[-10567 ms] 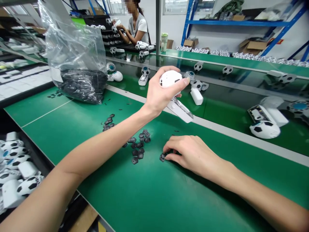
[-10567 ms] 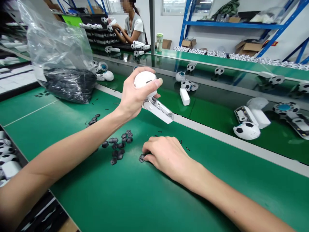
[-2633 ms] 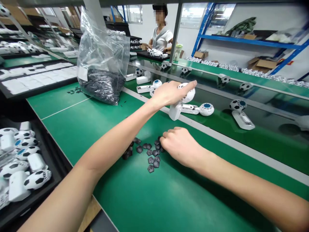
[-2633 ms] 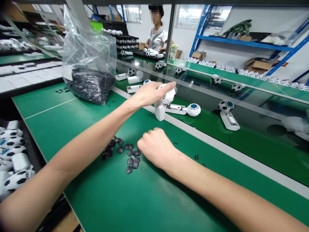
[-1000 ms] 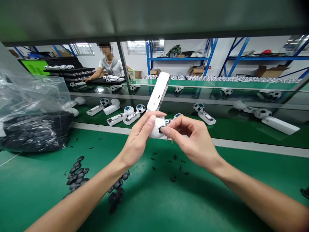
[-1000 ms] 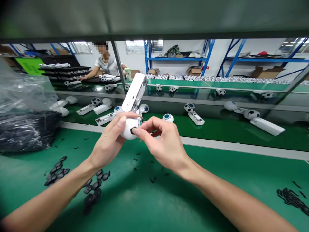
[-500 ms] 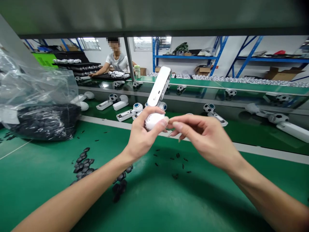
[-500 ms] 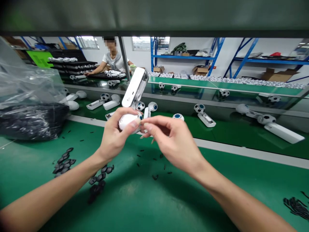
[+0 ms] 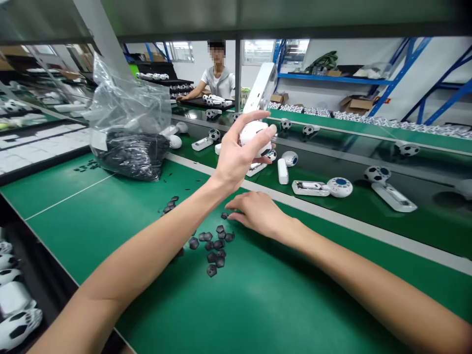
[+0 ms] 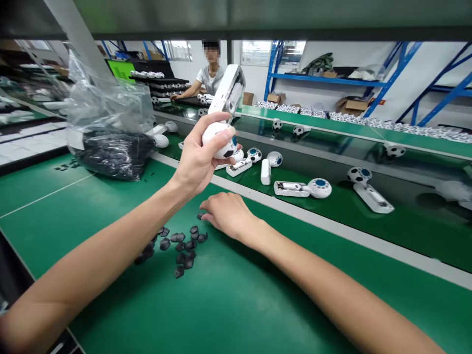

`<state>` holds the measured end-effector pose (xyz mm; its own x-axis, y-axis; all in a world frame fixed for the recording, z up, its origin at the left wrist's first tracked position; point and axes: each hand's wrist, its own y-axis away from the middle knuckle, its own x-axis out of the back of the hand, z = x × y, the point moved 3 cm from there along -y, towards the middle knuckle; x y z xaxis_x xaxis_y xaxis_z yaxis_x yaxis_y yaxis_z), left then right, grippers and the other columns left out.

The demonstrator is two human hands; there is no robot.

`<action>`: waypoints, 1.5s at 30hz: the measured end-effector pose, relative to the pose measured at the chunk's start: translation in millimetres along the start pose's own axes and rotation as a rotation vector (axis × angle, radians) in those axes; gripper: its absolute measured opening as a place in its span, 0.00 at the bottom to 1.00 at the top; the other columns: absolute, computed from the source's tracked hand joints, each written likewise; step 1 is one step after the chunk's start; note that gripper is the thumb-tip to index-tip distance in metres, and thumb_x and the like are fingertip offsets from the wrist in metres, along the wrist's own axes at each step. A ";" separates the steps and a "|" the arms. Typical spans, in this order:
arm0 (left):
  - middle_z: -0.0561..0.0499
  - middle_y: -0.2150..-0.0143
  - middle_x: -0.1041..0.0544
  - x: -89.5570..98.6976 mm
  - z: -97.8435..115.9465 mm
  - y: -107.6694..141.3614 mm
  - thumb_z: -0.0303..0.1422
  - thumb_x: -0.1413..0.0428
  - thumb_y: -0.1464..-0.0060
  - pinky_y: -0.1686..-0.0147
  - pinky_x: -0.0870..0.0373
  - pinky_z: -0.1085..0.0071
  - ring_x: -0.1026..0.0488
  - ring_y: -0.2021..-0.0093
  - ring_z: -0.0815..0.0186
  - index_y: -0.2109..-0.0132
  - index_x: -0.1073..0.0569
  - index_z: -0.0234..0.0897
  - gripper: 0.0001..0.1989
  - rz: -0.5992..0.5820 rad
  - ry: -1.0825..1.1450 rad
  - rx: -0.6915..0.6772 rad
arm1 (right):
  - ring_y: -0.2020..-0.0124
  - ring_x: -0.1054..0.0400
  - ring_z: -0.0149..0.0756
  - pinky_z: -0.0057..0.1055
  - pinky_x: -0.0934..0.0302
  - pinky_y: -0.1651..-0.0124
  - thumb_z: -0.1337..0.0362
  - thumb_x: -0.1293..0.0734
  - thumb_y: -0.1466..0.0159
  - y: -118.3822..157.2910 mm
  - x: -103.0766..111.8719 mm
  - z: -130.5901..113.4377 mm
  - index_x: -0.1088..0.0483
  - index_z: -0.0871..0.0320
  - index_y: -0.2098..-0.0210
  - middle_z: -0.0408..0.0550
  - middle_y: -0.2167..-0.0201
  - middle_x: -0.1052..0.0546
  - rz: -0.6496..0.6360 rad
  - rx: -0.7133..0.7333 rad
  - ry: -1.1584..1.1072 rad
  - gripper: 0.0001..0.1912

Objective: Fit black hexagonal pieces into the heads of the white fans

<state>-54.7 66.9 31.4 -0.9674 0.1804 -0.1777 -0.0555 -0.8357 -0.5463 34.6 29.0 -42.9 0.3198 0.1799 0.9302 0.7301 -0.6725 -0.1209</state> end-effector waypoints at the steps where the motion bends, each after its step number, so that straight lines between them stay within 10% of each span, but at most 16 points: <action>1: 0.47 0.55 0.22 1.7 1.3 -1.0 0.45 0.30 0.39 0.69 0.14 0.67 0.15 0.56 0.56 0.42 0.24 0.45 0.22 -0.012 -0.013 -0.009 | 0.50 0.17 0.52 0.38 0.31 0.54 0.65 0.24 0.30 -9.0 -2.3 1.4 0.15 0.53 0.54 0.50 0.52 0.12 -0.030 0.003 -0.013 0.06; 14: 0.45 0.44 0.19 2.8 1.8 -2.3 0.41 0.33 0.40 0.64 0.14 0.63 0.15 0.51 0.52 0.23 0.50 0.54 0.47 -0.058 0.071 0.085 | 0.67 0.22 0.34 0.29 0.35 0.63 0.71 0.28 0.30 -13.5 -2.9 7.8 0.24 0.59 0.62 0.44 0.68 0.16 -0.110 -0.078 -0.376 0.03; 18: 0.47 0.50 0.19 9.7 -3.2 -8.0 0.31 0.32 0.48 0.68 0.18 0.69 0.16 0.55 0.57 0.33 0.40 0.45 0.39 0.013 0.117 0.116 | 0.68 0.20 0.35 0.32 0.27 0.62 0.64 0.29 0.30 28.1 35.1 27.8 0.24 0.59 0.52 0.45 0.66 0.16 0.104 -0.150 -0.672 0.08; 24: 0.47 0.60 0.21 -2.4 -11.1 0.8 0.59 0.38 0.38 0.79 0.26 0.70 0.22 0.70 0.63 0.46 0.31 0.42 0.29 -0.023 0.097 0.071 | 0.61 0.16 0.42 0.37 0.21 0.52 0.57 0.15 0.43 84.9 82.1 46.1 0.14 0.56 0.57 0.51 0.63 0.12 0.287 -0.275 -0.992 0.18; 29: 0.49 0.61 0.18 -14.2 -18.1 20.5 0.55 0.40 0.32 0.72 0.24 0.70 0.23 0.69 0.65 0.43 0.29 0.42 0.24 0.011 -0.058 -0.056 | 0.65 0.17 0.39 0.33 0.21 0.62 0.55 0.16 0.41 93.1 100.6 35.7 0.12 0.54 0.65 0.49 0.66 0.13 0.555 -0.159 -1.039 0.11; 45: 0.50 0.61 0.20 -28.1 -10.4 52.3 0.50 0.43 0.28 0.73 0.30 0.72 0.24 0.69 0.66 0.38 0.30 0.45 0.20 -0.015 -0.424 -0.443 | 0.69 0.23 0.32 0.29 0.26 0.64 0.50 0.11 0.56 85.1 84.9 26.1 0.20 0.58 0.72 0.42 0.73 0.19 0.551 -0.320 -1.351 0.24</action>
<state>-27.8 23.5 -0.8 -0.9864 -0.1077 0.1240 -0.0498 -0.5235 -0.8506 139.6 5.8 16.7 0.9376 0.2492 -0.2426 0.2325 -0.9679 -0.0956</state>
